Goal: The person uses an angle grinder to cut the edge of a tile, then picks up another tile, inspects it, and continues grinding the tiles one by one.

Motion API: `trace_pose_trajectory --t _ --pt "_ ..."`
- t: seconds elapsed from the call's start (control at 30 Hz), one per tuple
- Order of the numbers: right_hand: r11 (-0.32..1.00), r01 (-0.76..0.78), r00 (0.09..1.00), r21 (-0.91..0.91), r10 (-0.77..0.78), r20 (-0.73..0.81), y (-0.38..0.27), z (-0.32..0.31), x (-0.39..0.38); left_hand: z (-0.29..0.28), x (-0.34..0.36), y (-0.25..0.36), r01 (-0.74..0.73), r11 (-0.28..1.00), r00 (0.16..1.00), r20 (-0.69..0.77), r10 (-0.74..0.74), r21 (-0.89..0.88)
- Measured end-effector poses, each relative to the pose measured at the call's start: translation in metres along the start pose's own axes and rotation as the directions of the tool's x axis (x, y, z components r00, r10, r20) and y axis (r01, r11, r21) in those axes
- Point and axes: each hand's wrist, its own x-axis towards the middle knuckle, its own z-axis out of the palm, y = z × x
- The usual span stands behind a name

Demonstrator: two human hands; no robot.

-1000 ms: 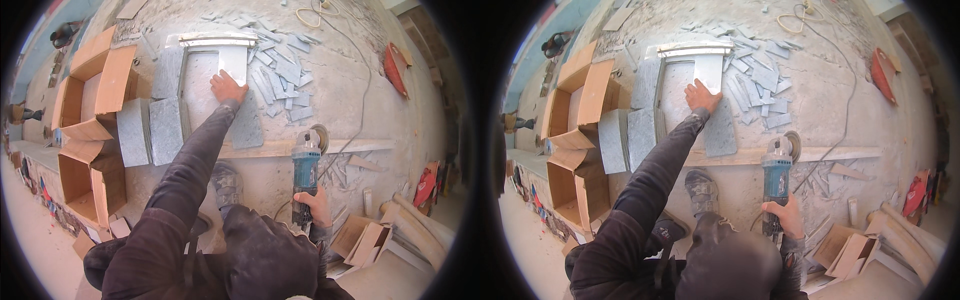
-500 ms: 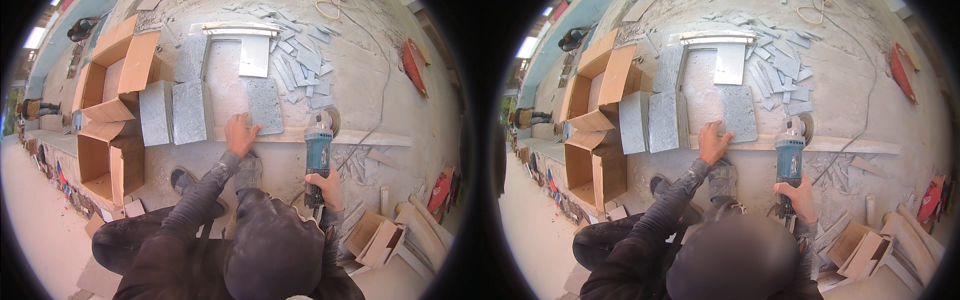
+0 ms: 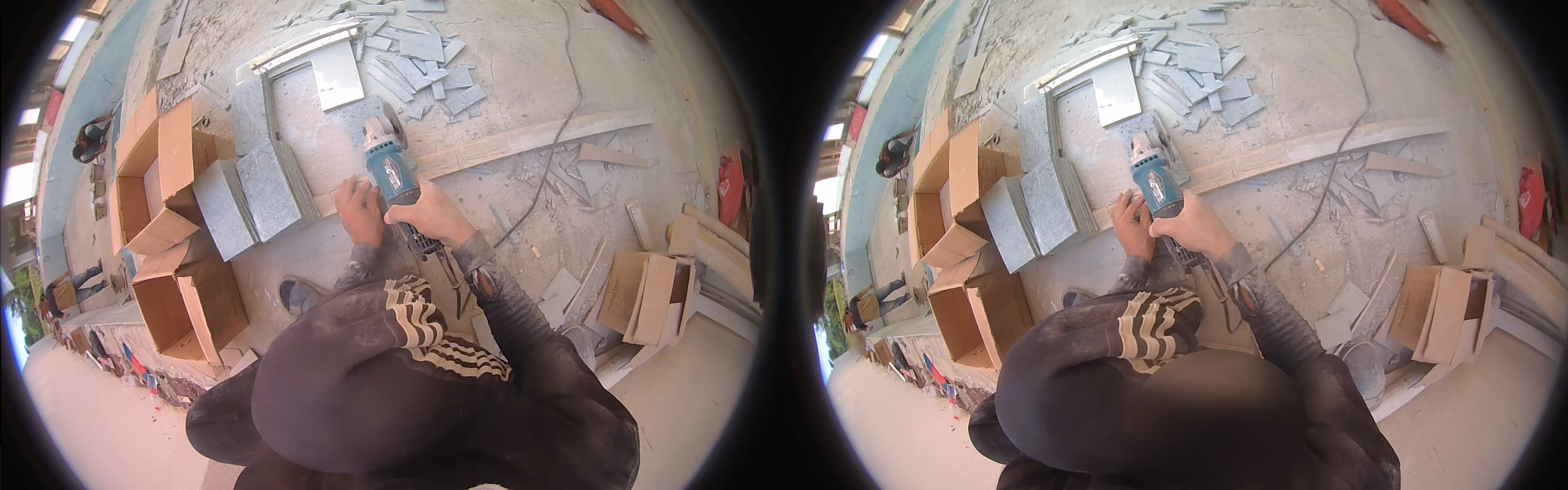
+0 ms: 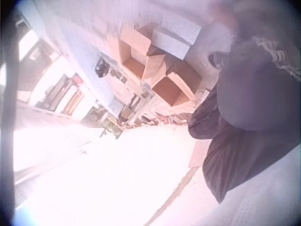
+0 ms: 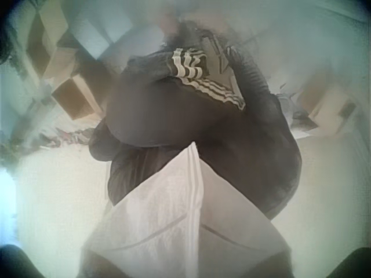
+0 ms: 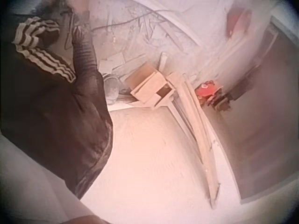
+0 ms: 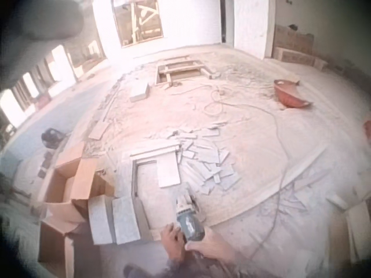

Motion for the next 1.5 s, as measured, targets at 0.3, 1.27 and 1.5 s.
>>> trace_pose_trajectory --t 0.3,1.27,1.5 --pt "0.993 -0.013 0.995 -0.116 0.001 -0.102 0.014 0.048 0.012 -0.012 -0.01 -0.01 0.361 0.877 0.93 0.193 -0.313 -0.317" --pt "0.991 -0.025 0.996 -0.134 0.013 -0.087 0.037 0.064 0.025 -0.016 0.005 -0.018 0.455 0.744 0.889 0.299 -0.348 -0.488" --pt "0.983 -0.054 0.992 -0.177 0.033 -0.12 0.022 0.064 0.061 -0.011 0.001 -0.027 0.457 0.574 0.886 0.286 -0.366 -0.68"
